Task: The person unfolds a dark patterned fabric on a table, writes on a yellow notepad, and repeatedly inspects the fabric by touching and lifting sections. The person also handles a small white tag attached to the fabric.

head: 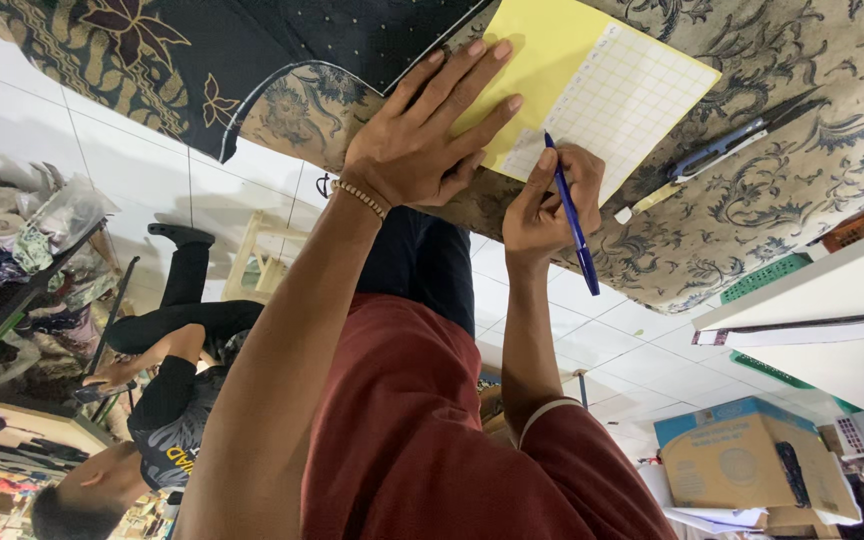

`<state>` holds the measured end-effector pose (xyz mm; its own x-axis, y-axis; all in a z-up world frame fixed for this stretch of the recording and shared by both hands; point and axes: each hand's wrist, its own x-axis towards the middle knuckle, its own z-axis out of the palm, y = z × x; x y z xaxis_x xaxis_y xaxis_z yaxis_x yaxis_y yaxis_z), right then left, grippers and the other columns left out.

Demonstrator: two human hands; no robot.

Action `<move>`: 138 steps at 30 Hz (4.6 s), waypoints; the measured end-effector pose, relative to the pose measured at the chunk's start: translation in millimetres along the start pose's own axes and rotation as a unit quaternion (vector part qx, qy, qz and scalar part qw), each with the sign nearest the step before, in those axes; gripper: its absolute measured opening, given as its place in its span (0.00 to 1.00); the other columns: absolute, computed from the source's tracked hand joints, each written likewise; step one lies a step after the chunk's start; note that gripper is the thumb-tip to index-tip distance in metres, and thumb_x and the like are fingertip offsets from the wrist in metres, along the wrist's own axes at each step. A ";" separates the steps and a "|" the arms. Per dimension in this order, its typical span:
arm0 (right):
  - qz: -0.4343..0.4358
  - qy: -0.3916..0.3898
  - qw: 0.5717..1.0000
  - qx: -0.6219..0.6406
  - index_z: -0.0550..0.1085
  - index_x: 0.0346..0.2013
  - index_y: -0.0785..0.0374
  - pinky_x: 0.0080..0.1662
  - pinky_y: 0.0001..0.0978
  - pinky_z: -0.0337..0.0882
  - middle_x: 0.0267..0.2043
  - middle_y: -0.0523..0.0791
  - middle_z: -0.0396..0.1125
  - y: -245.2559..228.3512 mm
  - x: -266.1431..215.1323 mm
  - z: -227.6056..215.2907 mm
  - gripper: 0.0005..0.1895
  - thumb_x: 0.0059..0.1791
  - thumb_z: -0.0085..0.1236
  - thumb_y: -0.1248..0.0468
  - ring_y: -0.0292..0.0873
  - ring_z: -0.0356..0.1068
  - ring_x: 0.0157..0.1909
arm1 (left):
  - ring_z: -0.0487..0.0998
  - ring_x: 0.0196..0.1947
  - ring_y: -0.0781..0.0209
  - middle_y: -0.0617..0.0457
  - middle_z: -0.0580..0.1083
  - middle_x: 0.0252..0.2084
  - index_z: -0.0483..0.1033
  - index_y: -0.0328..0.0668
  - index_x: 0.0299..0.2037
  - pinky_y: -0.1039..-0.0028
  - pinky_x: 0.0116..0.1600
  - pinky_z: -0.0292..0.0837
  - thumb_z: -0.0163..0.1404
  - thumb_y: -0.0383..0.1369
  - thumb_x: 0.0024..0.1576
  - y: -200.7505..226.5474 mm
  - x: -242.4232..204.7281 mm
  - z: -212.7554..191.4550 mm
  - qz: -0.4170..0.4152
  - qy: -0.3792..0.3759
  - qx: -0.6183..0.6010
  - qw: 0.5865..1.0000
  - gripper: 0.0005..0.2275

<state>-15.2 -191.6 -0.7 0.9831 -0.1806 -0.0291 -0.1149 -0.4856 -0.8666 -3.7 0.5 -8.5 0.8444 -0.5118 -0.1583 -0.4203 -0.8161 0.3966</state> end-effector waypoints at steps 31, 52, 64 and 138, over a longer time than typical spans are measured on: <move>-0.022 0.053 0.995 0.077 0.67 0.43 0.68 0.35 0.34 0.66 0.41 0.48 0.70 22.1 -12.8 2.2 0.09 0.63 0.49 0.63 0.40 0.66 0.35 | 0.48 0.81 0.44 0.41 0.47 0.82 0.59 0.49 0.77 0.52 0.82 0.47 0.48 0.42 0.70 -2.4 -3.5 -3.6 0.003 0.007 -0.003 1.000 0.25; -0.137 0.086 0.961 -0.223 0.69 0.60 0.74 0.55 0.48 0.69 0.55 0.57 0.67 85.5 -9.3 -100.9 0.15 0.61 0.53 0.65 0.56 0.69 0.54 | 0.40 0.81 0.46 0.42 0.39 0.81 0.44 0.64 0.81 0.51 0.84 0.35 0.41 0.36 0.71 9.7 -5.7 0.8 -0.029 -0.032 0.043 0.998 0.29; 0.021 -0.132 0.979 -0.157 0.71 0.54 0.68 0.58 0.50 0.67 0.51 0.54 0.71 -13.4 -155.5 -176.6 0.16 0.55 0.58 0.64 0.54 0.70 0.55 | 0.60 0.70 0.45 0.42 0.60 0.68 0.48 0.39 0.75 0.49 0.69 0.59 0.45 0.55 0.65 85.1 0.3 3.8 -0.367 0.083 -0.019 0.926 0.37; -0.357 -0.166 0.918 -0.038 0.74 0.49 0.64 0.52 0.45 0.63 0.48 0.49 0.68 -409.4 -49.1 111.7 0.10 0.53 0.62 0.69 0.53 0.66 0.51 | 0.72 0.37 0.75 0.60 0.77 0.43 0.77 0.36 0.50 0.79 0.39 0.67 0.57 0.27 0.63 -91.2 -222.8 -296.8 -0.206 0.344 -0.728 0.556 0.08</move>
<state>-0.5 111.6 299.9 0.7992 0.4721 0.3720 0.5792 -0.4395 -0.6866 -54.9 268.6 258.9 0.9072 0.2709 -0.3218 0.1470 0.5126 0.8460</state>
